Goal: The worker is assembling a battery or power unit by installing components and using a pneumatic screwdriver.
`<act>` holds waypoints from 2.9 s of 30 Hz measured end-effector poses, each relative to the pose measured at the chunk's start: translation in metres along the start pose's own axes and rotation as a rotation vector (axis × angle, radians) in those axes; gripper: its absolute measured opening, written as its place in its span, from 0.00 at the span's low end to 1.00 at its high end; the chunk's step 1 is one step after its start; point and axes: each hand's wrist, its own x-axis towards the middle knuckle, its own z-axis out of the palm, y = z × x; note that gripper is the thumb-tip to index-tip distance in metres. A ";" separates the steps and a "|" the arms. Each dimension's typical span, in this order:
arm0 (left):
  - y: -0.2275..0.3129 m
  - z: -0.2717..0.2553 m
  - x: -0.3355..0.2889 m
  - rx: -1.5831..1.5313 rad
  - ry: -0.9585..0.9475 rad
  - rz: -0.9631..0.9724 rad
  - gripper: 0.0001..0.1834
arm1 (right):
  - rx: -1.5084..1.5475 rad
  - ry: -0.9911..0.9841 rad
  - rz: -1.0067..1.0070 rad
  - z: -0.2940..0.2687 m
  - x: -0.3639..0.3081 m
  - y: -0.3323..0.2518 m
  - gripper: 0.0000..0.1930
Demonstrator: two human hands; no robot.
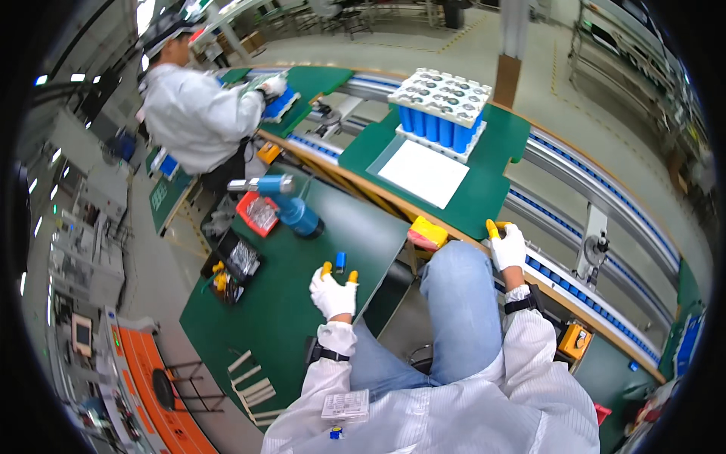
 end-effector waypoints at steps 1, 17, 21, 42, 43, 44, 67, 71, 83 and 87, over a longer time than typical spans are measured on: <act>-0.010 0.010 0.008 0.037 -0.042 0.033 0.22 | 0.005 0.033 0.065 0.001 0.001 0.000 0.14; 0.236 -0.070 -0.041 -1.465 -0.796 0.389 0.20 | 0.932 -0.133 -0.218 -0.129 -0.092 -0.118 0.23; 0.249 -0.056 -0.051 -1.292 -0.768 0.680 0.23 | 0.673 -0.119 -0.367 -0.157 -0.095 -0.081 0.23; 0.258 -0.094 -0.206 -0.531 -0.912 1.706 0.10 | 0.596 0.261 0.136 -0.201 -0.122 -0.085 0.17; 0.254 -0.096 -0.215 -0.554 -0.960 1.737 0.10 | 0.861 0.164 0.277 -0.200 -0.127 -0.096 0.19; 0.250 -0.099 -0.220 -0.573 -1.003 1.760 0.11 | 0.940 0.067 0.225 -0.186 -0.129 -0.099 0.19; 0.214 -0.058 -0.230 -0.713 -1.525 1.562 0.13 | 0.998 -0.238 0.089 -0.112 -0.106 -0.142 0.14; 0.209 -0.053 -0.222 -0.754 -1.595 1.462 0.14 | 0.870 0.087 0.238 -0.127 -0.047 -0.133 0.16; 0.213 -0.044 -0.237 -0.602 -1.438 1.704 0.12 | -0.043 0.004 0.085 -0.097 0.043 -0.003 0.14; 0.218 -0.049 -0.231 -0.535 -1.463 1.694 0.12 | 0.112 0.009 0.085 -0.082 0.040 0.032 0.12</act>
